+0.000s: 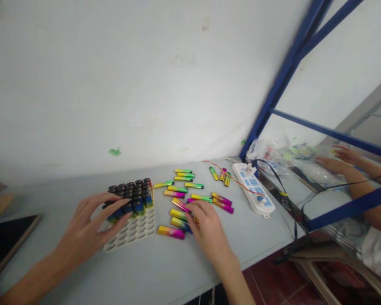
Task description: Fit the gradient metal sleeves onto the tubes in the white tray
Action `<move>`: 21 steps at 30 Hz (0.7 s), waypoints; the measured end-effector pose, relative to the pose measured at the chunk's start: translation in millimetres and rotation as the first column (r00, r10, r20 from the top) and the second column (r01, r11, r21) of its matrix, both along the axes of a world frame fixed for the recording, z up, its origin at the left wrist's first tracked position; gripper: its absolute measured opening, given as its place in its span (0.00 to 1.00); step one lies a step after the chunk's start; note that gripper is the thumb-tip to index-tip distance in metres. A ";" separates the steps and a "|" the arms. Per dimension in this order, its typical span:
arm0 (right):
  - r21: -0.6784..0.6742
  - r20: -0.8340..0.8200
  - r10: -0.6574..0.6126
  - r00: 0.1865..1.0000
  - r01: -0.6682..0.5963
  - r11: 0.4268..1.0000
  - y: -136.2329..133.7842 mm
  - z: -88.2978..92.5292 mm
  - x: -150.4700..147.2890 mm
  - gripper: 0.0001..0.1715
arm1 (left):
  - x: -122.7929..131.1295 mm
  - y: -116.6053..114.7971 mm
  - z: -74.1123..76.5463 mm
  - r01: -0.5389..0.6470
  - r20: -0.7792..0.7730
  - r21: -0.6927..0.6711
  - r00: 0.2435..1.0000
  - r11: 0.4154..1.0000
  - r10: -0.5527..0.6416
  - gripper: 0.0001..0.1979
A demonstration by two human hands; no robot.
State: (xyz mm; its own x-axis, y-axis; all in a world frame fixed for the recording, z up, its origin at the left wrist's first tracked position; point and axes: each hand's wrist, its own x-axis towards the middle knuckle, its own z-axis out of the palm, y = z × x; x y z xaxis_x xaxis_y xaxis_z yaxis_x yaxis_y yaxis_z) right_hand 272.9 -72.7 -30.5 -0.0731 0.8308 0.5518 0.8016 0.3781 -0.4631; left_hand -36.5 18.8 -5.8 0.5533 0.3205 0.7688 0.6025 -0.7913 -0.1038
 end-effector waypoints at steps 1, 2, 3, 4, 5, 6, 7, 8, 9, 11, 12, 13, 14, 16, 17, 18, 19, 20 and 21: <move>-0.002 0.006 -0.038 0.999 0.038 0.999 3.7 3.2 17.3 0.11 | -2.3 0.5 -0.5 -0.006 0.031 -0.016 1.000 1.000 0.007 0.19; -0.014 0.012 -0.071 0.997 0.071 0.997 7.2 7.1 34.0 0.11 | -4.0 0.8 -0.8 -0.010 0.057 -0.035 0.998 0.999 0.012 0.18; -0.042 0.019 -0.088 0.996 0.088 0.995 9.9 11.1 49.4 0.11 | -5.0 0.8 -0.8 -0.010 0.080 -0.054 0.997 0.999 0.014 0.17; -0.064 0.028 -0.107 0.994 0.108 0.992 11.4 14.9 63.1 0.12 | -5.6 0.5 -0.7 -0.004 0.099 -0.070 0.995 0.998 0.011 0.17; -0.071 0.045 -0.131 0.990 0.134 0.988 11.3 17.8 74.4 0.13 | -5.7 -0.1 -0.4 0.003 0.118 -0.081 0.993 0.997 0.006 0.16; -0.071 0.062 -0.160 0.985 0.165 0.984 9.8 19.4 83.3 0.14 | -5.5 -0.8 -0.2 0.010 0.134 -0.088 0.991 0.996 0.002 0.16; -0.058 0.074 -0.189 0.979 0.194 0.979 6.8 19.2 89.7 0.15 | -5.2 -1.6 -0.1 0.015 0.148 -0.093 0.989 0.996 -0.002 0.16; -0.043 0.076 -0.218 0.973 0.222 0.974 2.9 17.2 93.9 0.16 | -4.8 -2.2 -0.1 0.023 0.160 -0.100 0.987 0.995 -0.007 0.15; -0.031 0.078 -0.239 0.968 0.242 0.970 -1.7 13.4 96.2 0.16 | -4.5 -2.7 -0.2 0.032 0.170 -0.108 0.985 0.994 -0.013 0.15; 0.001 0.088 -0.257 0.962 0.258 0.966 -10.9 1.7 97.4 0.16 | -4.5 -2.7 -0.6 0.047 0.184 -0.119 0.983 0.992 -0.024 0.15; 0.026 0.095 -0.275 0.957 0.274 0.961 -14.8 -5.4 97.3 0.16 | -4.8 -2.5 -0.7 0.054 0.187 -0.117 0.982 0.992 -0.032 0.15; 0.055 0.105 -0.303 0.947 0.299 0.953 -17.7 -12.6 97.2 0.17 | -5.2 -2.1 -0.8 0.061 0.191 -0.113 0.981 0.992 -0.038 0.15; 0.080 0.121 -0.322 0.939 0.314 0.946 -19.8 -19.3 97.5 0.17 | -5.8 -1.8 -0.7 0.065 0.194 -0.107 0.980 0.992 -0.043 0.15; 0.081 0.159 -0.332 0.930 0.323 0.943 -21.8 -29.6 98.8 0.17 | -7.0 -1.2 -0.1 0.073 0.199 -0.099 0.979 0.992 -0.052 0.16; 0.065 0.172 -0.322 0.931 0.315 0.947 -22.1 -32.6 99.3 0.17 | -7.3 -1.0 0.3 0.077 0.201 -0.099 0.978 0.992 -0.056 0.15; 0.046 0.178 -0.308 0.934 0.305 0.951 -22.5 -33.9 99.1 0.17 | -7.5 -0.7 0.7 0.078 0.203 -0.100 0.978 0.992 -0.057 0.15; 0.033 0.174 -0.299 0.938 0.298 0.954 -23.0 -33.8 97.8 0.17 | -7.4 -0.5 1.1 0.079 0.205 -0.100 0.977 0.992 -0.057 0.15; 0.028 0.163 -0.292 0.942 0.292 0.956 -24.0 -32.3 95.0 0.16 | -7.2 -0.4 1.3 0.081 0.206 -0.099 0.977 0.992 -0.060 0.15; 0.025 0.147 -0.283 0.948 0.282 0.959 -25.3 -29.7 90.4 0.16 | -6.7 -0.3 1.5 0.084 0.206 -0.097 0.977 0.992 -0.063 0.14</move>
State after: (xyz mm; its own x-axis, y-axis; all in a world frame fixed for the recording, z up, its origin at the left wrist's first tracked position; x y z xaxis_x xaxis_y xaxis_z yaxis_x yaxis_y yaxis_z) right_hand 363.3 -98.0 -60.2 0.0835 0.8274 0.5554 0.9352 0.1275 -0.3304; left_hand -43.2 18.5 -4.3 0.4150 0.3692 0.8316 0.5422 -0.8343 0.0998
